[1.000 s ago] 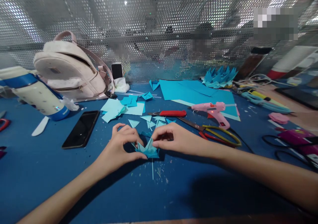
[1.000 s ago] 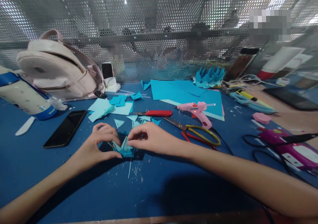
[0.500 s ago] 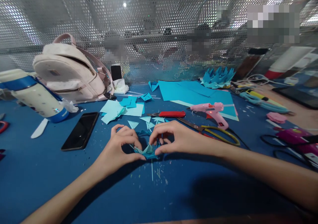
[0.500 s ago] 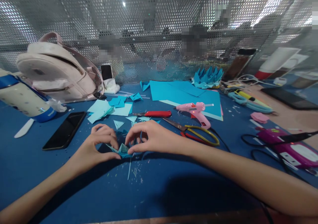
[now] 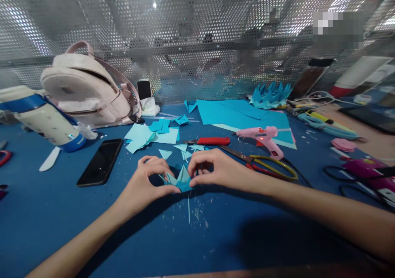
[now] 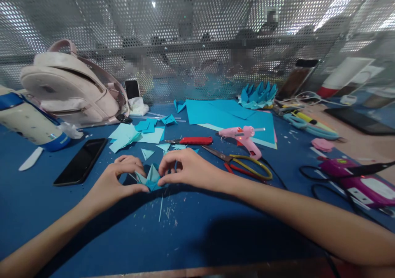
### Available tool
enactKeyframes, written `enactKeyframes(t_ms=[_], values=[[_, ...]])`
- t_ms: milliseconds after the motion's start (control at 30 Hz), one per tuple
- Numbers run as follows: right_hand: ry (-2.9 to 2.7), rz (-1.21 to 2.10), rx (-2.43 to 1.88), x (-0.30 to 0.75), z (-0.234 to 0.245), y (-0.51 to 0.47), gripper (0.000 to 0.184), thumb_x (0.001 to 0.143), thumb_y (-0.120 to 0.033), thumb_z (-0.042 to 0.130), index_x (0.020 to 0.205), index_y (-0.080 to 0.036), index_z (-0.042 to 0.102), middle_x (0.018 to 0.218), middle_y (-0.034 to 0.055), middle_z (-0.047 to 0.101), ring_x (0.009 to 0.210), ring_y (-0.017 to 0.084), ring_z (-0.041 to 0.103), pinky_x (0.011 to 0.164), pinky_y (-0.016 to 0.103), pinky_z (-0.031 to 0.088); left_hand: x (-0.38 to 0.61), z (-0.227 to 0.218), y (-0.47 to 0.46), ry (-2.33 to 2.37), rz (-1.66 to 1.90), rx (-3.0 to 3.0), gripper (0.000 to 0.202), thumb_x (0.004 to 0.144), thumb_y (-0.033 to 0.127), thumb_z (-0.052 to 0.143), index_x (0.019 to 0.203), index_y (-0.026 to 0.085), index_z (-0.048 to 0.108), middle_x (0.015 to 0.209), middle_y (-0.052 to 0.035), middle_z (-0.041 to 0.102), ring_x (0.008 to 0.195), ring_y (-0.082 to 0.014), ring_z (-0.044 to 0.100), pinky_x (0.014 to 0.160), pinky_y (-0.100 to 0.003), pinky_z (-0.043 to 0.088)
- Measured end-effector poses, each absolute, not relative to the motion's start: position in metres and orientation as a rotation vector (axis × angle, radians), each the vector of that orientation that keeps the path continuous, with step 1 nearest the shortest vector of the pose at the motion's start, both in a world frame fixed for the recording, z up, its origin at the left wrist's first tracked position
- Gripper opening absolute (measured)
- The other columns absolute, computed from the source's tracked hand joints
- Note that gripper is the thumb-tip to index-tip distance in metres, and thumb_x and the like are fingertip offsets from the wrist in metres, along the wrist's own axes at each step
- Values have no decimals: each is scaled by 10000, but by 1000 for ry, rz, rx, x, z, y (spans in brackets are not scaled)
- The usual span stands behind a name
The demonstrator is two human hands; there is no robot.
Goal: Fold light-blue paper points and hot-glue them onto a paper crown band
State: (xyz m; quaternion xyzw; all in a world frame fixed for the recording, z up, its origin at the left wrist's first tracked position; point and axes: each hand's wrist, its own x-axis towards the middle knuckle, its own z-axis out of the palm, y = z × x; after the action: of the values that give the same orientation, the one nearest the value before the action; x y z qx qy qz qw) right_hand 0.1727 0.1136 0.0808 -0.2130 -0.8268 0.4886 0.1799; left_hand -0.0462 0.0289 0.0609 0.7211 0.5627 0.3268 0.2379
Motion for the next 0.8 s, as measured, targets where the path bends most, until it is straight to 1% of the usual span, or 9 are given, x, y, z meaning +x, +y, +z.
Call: enactKeyframes(t_ms=[67,167,233,333,433,500,600,700,800], values=[[-2292,1443,-650,171,80,115,219,728,-331,805,753,-149,684,719,-16,624,604,87,479,560,211,386,-47,61,30,1551,897,1942,224,706,409,792,660,227,670,778,12,666,869,-232,585,997,-479,296],[-2250,1506,-680,170,78,117,234,703,-330,812,721,-146,669,669,-22,604,597,88,471,557,215,374,-46,67,32,1518,896,1942,209,791,382,704,657,225,665,815,7,692,864,-217,603,997,-450,305],[-2230,1542,-678,169,77,119,237,693,-324,813,707,-144,660,652,-27,596,592,86,470,559,215,373,-44,73,33,1508,898,1958,210,830,364,654,667,233,678,804,13,711,846,-206,612,1003,-438,306],[-2216,1592,-662,170,76,121,233,690,-319,811,717,-144,660,661,-28,600,596,85,475,561,213,375,-38,82,36,1539,894,1987,179,825,373,660,704,254,715,767,21,726,816,-205,616,1023,-455,297],[-2222,1601,-648,171,75,121,210,694,-298,807,732,-145,670,661,-32,595,598,82,473,557,210,369,-30,87,40,1566,898,2008,150,779,388,709,704,260,732,743,14,731,816,-223,615,1010,-482,323],[-2220,1595,-644,172,75,120,200,690,-287,807,734,-146,672,653,-36,589,598,83,474,554,209,367,-25,87,43,1568,919,1988,145,752,374,730,682,247,728,722,2,730,791,-225,614,951,-464,383],[-2206,1557,-649,172,74,120,216,683,-302,811,724,-145,669,650,-34,589,599,86,475,557,212,370,-20,89,45,1528,950,1911,145,753,312,708,644,218,699,694,-1,716,732,-200,614,793,-362,453],[-2182,1519,-644,172,74,121,243,690,-336,812,727,-143,670,654,-32,589,597,84,468,562,211,374,-16,91,45,1501,975,1796,178,765,275,668,608,195,645,650,15,672,679,-165,594,699,-292,442],[-2160,1502,-641,172,72,122,239,695,-335,813,755,-147,678,668,-32,589,598,82,465,565,208,378,-16,91,44,1524,1030,1698,198,763,293,677,604,185,630,637,19,636,664,-150,564,679,-276,422]])
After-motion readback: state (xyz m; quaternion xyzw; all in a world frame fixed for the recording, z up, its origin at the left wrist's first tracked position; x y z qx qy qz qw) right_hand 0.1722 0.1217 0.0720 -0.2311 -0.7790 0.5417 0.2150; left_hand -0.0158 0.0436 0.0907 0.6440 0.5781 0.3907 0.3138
